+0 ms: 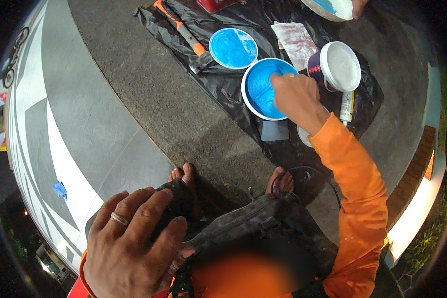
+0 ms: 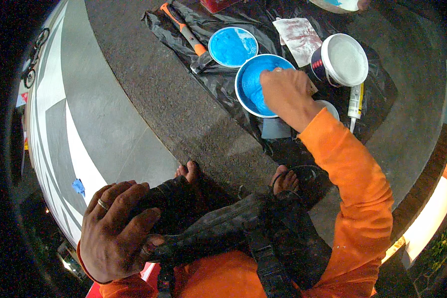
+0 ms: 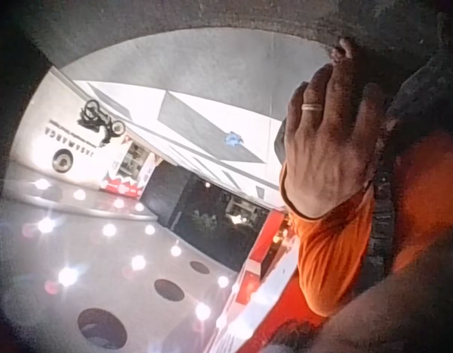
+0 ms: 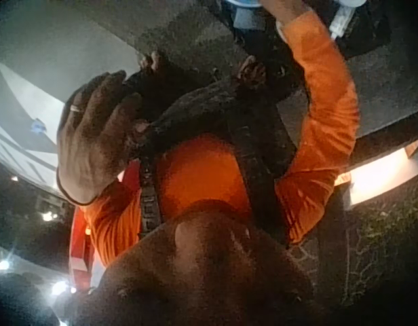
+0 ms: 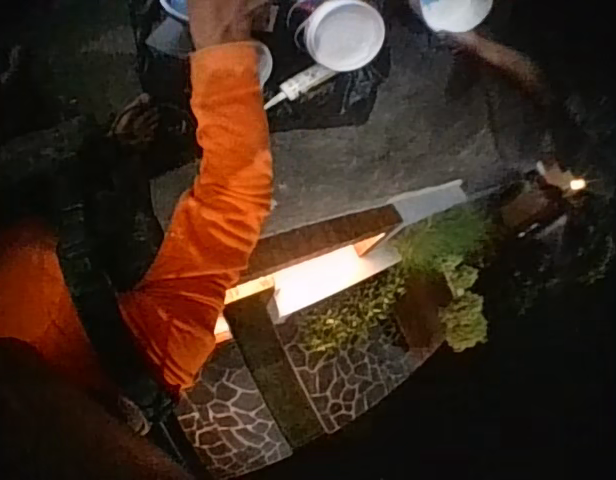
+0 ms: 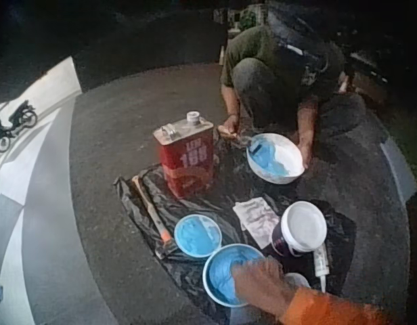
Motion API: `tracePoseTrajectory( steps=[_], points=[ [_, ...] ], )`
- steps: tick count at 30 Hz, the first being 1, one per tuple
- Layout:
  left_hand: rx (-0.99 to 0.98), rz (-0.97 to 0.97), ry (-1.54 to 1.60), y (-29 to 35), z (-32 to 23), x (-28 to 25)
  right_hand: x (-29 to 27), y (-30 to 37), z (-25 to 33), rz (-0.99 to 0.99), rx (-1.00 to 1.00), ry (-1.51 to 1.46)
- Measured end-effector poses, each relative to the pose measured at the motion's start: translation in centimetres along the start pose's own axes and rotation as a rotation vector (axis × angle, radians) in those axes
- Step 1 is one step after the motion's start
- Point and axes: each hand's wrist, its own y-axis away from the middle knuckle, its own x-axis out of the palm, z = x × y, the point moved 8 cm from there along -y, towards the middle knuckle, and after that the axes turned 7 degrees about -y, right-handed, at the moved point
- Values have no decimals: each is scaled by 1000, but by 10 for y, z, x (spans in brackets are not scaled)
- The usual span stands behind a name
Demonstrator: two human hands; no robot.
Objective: The person scoops white powder from a bucket into a plate and mixes it with blue paint using a putty knife. The person then stirs a bucket of blue paint with a wooden stick and pours the mixture into a smaller container.
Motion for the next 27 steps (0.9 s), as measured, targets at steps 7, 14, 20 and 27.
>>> tracePoseTrajectory(
  steps=[7,14,20,27],
  points=[
    [-14,-12,5,2,1,-1,-31,-5,-32,-19,146,29],
    [-28,-3,12,3,3,0,-78,21,-28,-79,17,82],
    [-22,16,1,-2,4,0,-104,50,-6,76,1,126],
    [-20,15,16,-3,6,1,-36,39,13,87,-189,45]
  ],
)
